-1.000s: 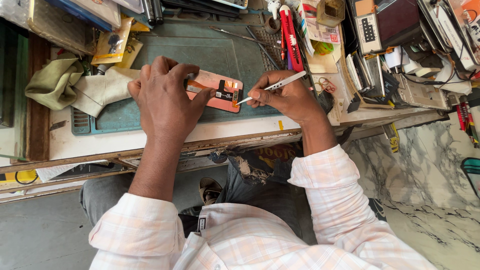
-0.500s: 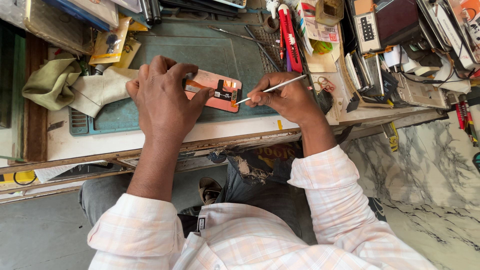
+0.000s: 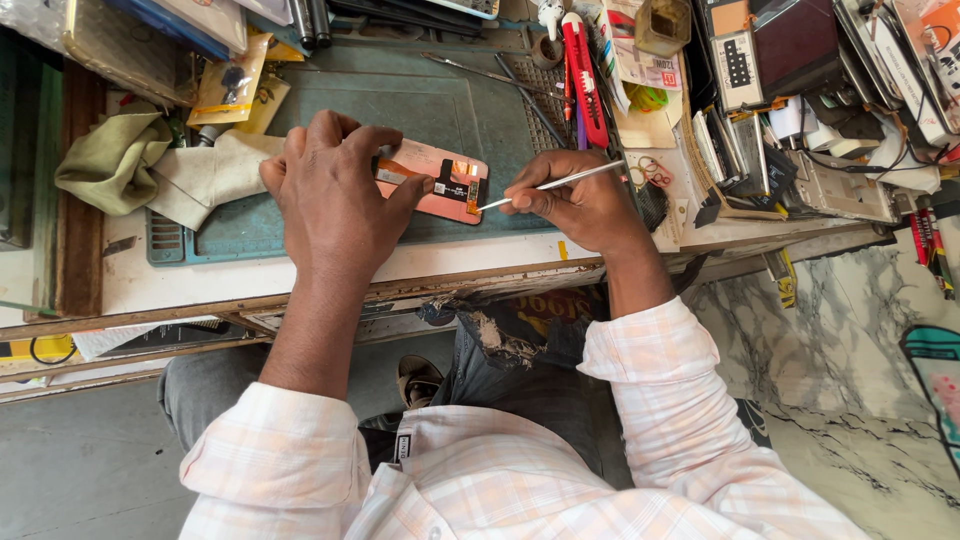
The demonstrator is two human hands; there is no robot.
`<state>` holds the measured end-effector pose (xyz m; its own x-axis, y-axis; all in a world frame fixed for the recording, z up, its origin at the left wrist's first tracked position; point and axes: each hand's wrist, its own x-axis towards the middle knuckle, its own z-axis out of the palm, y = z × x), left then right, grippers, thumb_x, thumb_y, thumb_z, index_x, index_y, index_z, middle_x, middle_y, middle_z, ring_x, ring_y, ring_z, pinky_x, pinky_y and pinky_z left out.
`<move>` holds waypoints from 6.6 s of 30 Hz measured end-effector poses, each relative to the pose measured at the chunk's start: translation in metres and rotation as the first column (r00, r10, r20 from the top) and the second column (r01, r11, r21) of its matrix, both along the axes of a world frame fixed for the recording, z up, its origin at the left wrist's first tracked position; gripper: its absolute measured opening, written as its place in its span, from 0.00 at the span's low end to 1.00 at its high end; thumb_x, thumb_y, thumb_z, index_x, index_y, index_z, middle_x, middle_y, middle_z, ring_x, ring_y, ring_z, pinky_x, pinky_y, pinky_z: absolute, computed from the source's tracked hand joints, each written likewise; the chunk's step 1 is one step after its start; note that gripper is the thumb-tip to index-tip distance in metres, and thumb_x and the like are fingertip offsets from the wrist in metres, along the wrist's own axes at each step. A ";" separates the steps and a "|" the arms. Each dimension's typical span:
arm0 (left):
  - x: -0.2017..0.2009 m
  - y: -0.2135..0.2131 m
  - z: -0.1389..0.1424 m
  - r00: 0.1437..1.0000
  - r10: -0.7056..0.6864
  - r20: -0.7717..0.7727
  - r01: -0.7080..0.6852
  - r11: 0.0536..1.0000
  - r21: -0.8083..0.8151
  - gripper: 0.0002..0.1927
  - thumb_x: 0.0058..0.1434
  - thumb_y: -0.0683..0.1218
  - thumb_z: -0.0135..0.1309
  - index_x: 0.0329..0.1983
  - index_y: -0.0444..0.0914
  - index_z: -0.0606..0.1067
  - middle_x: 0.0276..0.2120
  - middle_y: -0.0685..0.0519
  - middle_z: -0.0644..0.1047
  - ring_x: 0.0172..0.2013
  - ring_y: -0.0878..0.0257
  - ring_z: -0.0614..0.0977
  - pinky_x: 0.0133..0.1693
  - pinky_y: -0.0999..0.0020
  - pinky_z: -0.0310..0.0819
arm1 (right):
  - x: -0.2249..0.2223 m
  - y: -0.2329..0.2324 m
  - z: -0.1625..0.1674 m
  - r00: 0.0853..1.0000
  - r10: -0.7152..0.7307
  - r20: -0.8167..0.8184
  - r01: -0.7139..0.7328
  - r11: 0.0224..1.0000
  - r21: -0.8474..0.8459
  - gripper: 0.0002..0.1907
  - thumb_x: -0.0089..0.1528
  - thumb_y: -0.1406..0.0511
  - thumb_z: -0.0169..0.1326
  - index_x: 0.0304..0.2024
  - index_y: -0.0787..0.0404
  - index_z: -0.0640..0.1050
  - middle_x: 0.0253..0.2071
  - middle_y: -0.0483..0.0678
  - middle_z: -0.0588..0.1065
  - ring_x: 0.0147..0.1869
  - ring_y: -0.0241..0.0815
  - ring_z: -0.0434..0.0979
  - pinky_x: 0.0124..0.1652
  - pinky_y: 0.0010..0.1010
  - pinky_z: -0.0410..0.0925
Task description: The person cleans a smartphone back panel with a cloth, then uses tweezers and a metal tool to adjust small components and connectors on the exposed internal assembly. The person handles the phone and tools directly on a cluttered workbench.
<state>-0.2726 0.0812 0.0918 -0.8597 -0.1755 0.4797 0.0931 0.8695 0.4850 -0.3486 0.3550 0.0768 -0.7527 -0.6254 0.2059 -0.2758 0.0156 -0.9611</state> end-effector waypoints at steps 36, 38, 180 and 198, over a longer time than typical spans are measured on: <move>0.001 0.000 0.001 1.000 0.004 0.007 -0.004 1.000 -0.004 0.24 0.49 0.59 0.74 0.46 0.47 0.83 0.43 0.54 0.74 0.48 0.53 0.72 0.50 0.51 0.55 | 0.007 -0.008 0.009 0.997 -0.079 -0.020 0.080 0.996 0.039 0.10 0.66 0.64 0.63 0.41 0.66 0.80 0.36 0.47 0.80 0.41 0.32 0.81 0.41 0.23 0.75; 0.001 -0.001 0.001 1.000 0.004 -0.005 -0.004 1.000 -0.014 0.23 0.49 0.59 0.74 0.46 0.47 0.83 0.43 0.54 0.73 0.48 0.53 0.72 0.51 0.52 0.55 | 0.009 -0.007 0.012 0.993 -0.094 -0.072 0.101 0.991 0.092 0.10 0.64 0.65 0.64 0.43 0.65 0.81 0.36 0.47 0.81 0.40 0.31 0.80 0.39 0.21 0.72; 0.072 -0.010 0.005 0.957 -0.034 0.287 0.125 0.944 -0.304 0.61 0.34 0.74 0.68 0.71 0.45 0.65 0.67 0.57 0.67 0.59 0.55 0.66 0.59 0.51 0.53 | 0.016 -0.117 0.031 0.789 -0.043 -0.613 0.162 0.977 0.139 0.06 0.64 0.69 0.64 0.44 0.64 0.83 0.38 0.51 0.82 0.40 0.39 0.85 0.38 0.28 0.75; 0.071 -0.008 0.004 0.951 -0.019 0.307 0.125 0.936 -0.328 0.62 0.33 0.76 0.66 0.71 0.46 0.65 0.66 0.56 0.67 0.59 0.55 0.66 0.59 0.51 0.53 | 0.014 -0.114 0.025 0.773 -0.050 -0.632 0.184 0.971 0.149 0.06 0.66 0.68 0.63 0.45 0.62 0.83 0.38 0.51 0.83 0.41 0.41 0.86 0.38 0.30 0.76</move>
